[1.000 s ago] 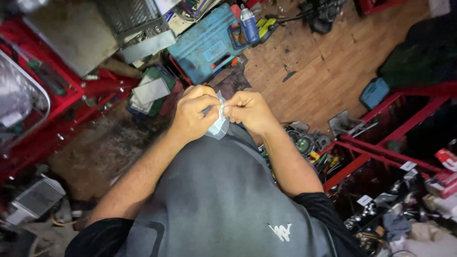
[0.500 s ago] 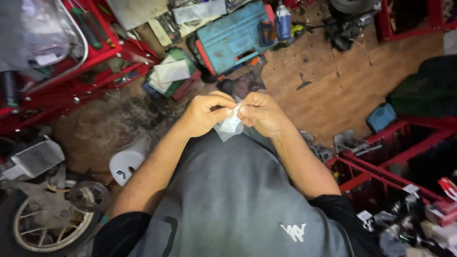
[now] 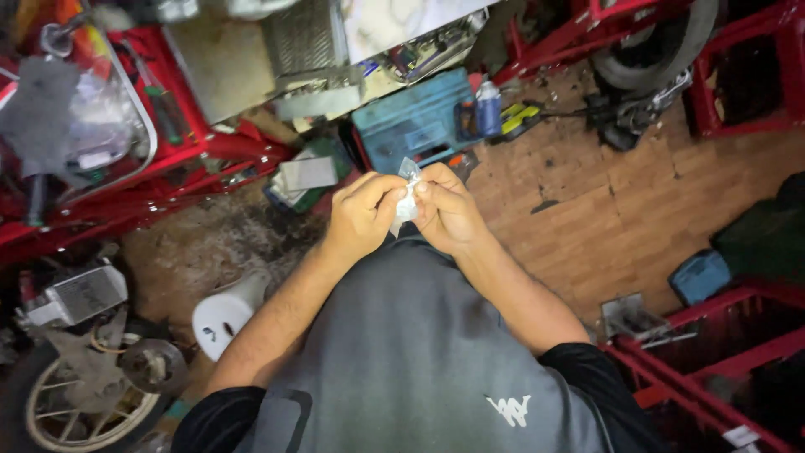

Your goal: Unpacking a new piston, cleaning it, and installing the piston rings into the grooves.

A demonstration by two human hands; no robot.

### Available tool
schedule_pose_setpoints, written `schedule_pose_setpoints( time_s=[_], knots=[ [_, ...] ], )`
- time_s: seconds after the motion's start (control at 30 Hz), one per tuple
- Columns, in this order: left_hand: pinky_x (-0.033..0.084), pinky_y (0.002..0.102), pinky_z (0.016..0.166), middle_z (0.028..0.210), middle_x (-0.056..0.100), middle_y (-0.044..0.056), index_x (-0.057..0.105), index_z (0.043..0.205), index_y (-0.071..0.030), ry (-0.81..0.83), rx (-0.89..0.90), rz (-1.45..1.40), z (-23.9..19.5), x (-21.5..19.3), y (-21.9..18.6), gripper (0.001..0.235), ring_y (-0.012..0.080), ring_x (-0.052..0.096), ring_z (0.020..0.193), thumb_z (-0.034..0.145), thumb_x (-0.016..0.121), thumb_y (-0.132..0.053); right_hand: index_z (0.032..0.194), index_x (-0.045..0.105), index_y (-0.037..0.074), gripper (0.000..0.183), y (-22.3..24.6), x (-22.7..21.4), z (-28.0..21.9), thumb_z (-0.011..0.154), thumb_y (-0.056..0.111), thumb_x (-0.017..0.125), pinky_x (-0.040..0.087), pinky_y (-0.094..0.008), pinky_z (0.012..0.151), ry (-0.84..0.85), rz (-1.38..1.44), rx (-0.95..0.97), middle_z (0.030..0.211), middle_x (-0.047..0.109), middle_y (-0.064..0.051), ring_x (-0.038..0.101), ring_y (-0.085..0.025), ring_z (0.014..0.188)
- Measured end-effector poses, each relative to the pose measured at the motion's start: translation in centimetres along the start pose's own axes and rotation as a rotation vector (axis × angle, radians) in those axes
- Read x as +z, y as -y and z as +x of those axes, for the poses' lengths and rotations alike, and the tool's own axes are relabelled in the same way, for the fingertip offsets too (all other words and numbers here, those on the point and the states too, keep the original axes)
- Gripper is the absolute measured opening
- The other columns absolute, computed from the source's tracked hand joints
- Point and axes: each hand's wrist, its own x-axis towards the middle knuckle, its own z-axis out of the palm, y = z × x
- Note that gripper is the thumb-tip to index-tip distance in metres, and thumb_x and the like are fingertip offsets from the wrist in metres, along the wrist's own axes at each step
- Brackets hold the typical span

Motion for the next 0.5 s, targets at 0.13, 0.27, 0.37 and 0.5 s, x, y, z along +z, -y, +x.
schedule_pose_setpoints(
  time_s=[0.13,0.27,0.37,0.5],
  knots=[
    [0.055,0.036,0.055,0.071,0.063,0.0,0.073,0.093,-0.017,0.105,0.038,0.154,4.5,4.3,-0.7,0.006,0.0243,0.066,0.062,0.095,0.069,-0.014,0.109,0.064,-0.001,0.017,8.8,-2.9,1.7,0.093,-0.004,0.066,0.059,-0.027,0.056,0.143,-0.433,0.054,0.075,0.069,-0.016,0.067,-0.016,0.062],
    [0.053,0.04,0.05,0.062,0.056,0.007,0.066,0.079,-0.012,0.278,0.154,0.414,8.9,6.1,-3.4,0.013,0.0304,0.065,0.058,0.091,0.069,-0.009,0.106,0.074,0.002,0.017,16.8,-0.4,3.1,0.089,-0.001,0.075,0.06,-0.037,0.06,0.315,-1.138,-0.017,0.081,0.077,-0.016,0.073,-0.021,0.068],
    [0.053,0.04,0.051,0.063,0.055,0.006,0.067,0.082,-0.012,0.252,0.131,0.46,10.7,7.1,-4.7,0.013,0.0298,0.064,0.058,0.094,0.066,-0.009,0.098,0.075,0.005,0.013,17.3,-2.5,4.5,0.087,-0.003,0.074,0.057,-0.027,0.06,0.302,-1.009,0.0,0.07,0.072,-0.004,0.064,-0.01,0.063],
    [0.055,0.041,0.055,0.071,0.058,0.006,0.07,0.093,-0.014,0.108,0.036,0.37,10.1,8.8,-3.6,0.009,0.0318,0.065,0.066,0.099,0.064,-0.015,0.098,0.069,-0.004,0.01,15.3,-4.6,6.4,0.089,-0.007,0.065,0.057,-0.028,0.052,0.303,-0.739,-0.018,0.06,0.066,-0.015,0.065,-0.02,0.055]
  ],
)
